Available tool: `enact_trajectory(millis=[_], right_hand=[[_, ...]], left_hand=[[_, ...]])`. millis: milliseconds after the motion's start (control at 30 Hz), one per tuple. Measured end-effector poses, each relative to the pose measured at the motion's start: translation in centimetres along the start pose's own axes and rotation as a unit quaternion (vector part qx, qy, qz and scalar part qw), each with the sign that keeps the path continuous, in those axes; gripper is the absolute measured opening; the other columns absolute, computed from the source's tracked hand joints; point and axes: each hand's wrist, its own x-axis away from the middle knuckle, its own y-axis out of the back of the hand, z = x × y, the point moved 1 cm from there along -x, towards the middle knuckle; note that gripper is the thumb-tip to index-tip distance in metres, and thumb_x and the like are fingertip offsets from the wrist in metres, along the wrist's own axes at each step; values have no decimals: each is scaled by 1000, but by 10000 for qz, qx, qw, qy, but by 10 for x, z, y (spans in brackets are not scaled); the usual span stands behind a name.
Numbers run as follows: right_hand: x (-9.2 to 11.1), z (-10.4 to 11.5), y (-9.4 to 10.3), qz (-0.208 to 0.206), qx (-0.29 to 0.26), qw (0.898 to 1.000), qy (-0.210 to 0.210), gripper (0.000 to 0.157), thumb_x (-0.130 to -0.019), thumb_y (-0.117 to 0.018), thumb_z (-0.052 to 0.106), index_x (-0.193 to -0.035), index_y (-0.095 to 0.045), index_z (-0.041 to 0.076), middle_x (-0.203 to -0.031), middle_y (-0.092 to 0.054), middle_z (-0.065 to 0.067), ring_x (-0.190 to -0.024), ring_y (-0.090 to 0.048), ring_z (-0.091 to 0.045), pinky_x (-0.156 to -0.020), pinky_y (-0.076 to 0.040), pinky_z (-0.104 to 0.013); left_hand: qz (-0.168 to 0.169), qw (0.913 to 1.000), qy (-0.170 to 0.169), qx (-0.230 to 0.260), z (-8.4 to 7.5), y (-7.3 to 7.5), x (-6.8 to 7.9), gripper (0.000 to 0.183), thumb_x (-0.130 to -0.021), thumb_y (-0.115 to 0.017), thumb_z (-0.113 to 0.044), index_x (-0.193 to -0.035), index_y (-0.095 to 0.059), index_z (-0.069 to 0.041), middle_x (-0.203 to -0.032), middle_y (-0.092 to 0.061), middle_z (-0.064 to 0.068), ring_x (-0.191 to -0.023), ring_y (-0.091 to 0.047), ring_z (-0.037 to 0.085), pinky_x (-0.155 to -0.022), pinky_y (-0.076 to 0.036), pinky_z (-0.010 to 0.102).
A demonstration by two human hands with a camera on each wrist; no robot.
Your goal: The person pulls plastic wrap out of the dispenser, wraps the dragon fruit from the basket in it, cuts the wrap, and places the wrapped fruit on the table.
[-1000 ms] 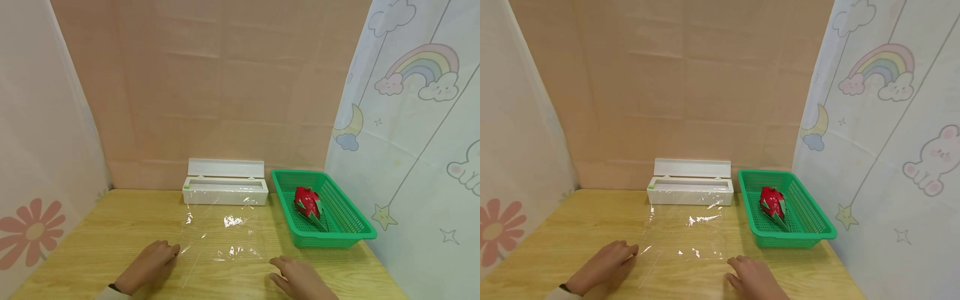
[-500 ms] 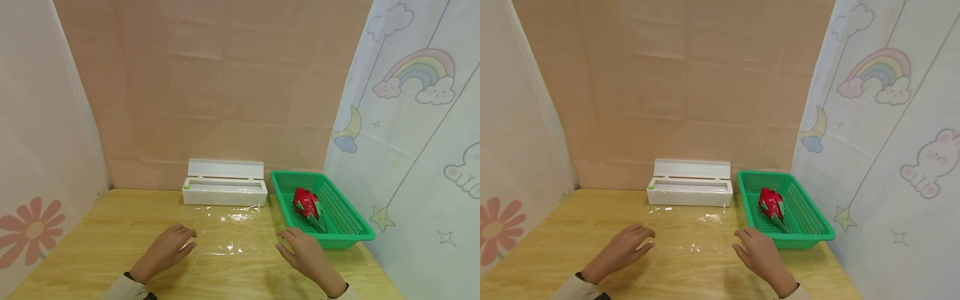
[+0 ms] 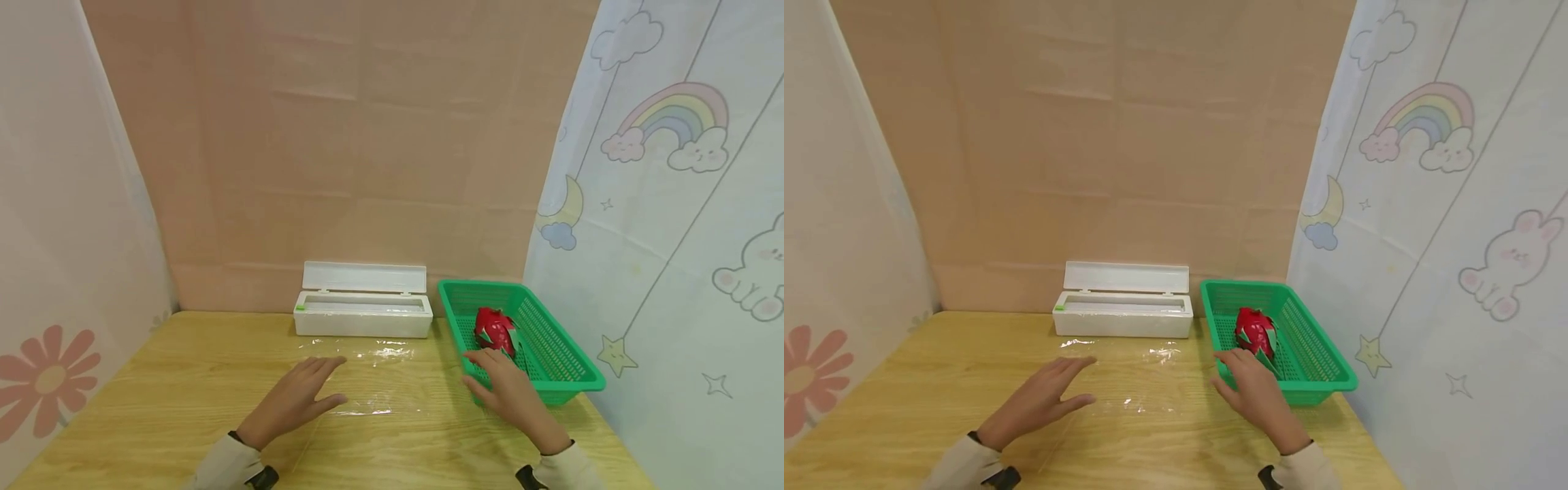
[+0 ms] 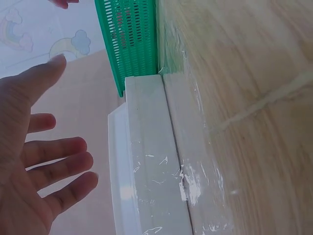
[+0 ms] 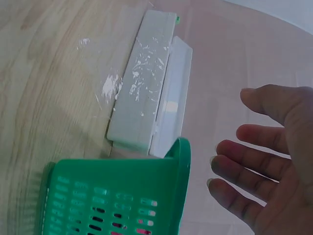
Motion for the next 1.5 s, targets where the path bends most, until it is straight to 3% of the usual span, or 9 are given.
enact_trajectory(millis=[200,333,900,1133,1500], right_hand=[[-3,-13,5,126,-390,9989,-238,47,-83,-81,12,-125,-64,1,-113,-67,-9,-98,-65,-24,-74,-57,-37],[-8,-20,8,106,-642,9975,-287,48,-84,-80,9,-127,-61,-2,-113,-66,-12,-98,-65,-26,-74,-56,-37],[-27,-52,24,352,-794,9905,-1069,51,-91,-75,16,-132,-56,-7,-124,-62,-25,-104,-62,-38,-79,-55,-50],[-31,-67,20,515,-966,9852,-1317,53,-90,-75,11,-134,-53,-9,-118,-63,-24,-100,-63,-36,-73,-56,-43],[-36,-89,13,501,-982,9840,-1402,50,-91,-74,9,-133,-54,-9,-116,-63,-25,-103,-62,-43,-83,-54,-55]], left_hand=[[78,9989,276,367,-2,-3,-9,70,-93,-66,-52,-147,-48,-12,-136,-59,8,-123,-57,29,-99,-48,51],[106,9983,288,499,-5,-6,-17,72,-93,-65,-54,-149,-45,-13,-140,-57,8,-126,-55,28,-98,-49,49],[320,9932,419,1037,-16,-18,-51,76,-93,-61,-57,-152,-42,-14,-142,-54,13,-130,-52,31,-101,-47,50],[263,9940,213,1037,-18,-26,-61,76,-94,-59,-59,-151,-42,-11,-143,-55,14,-129,-52,34,-102,-46,52],[459,9905,332,1250,-28,-36,-79,80,-94,-54,-65,-153,-39,-13,-145,-53,13,-130,-52,31,-103,-46,50]])
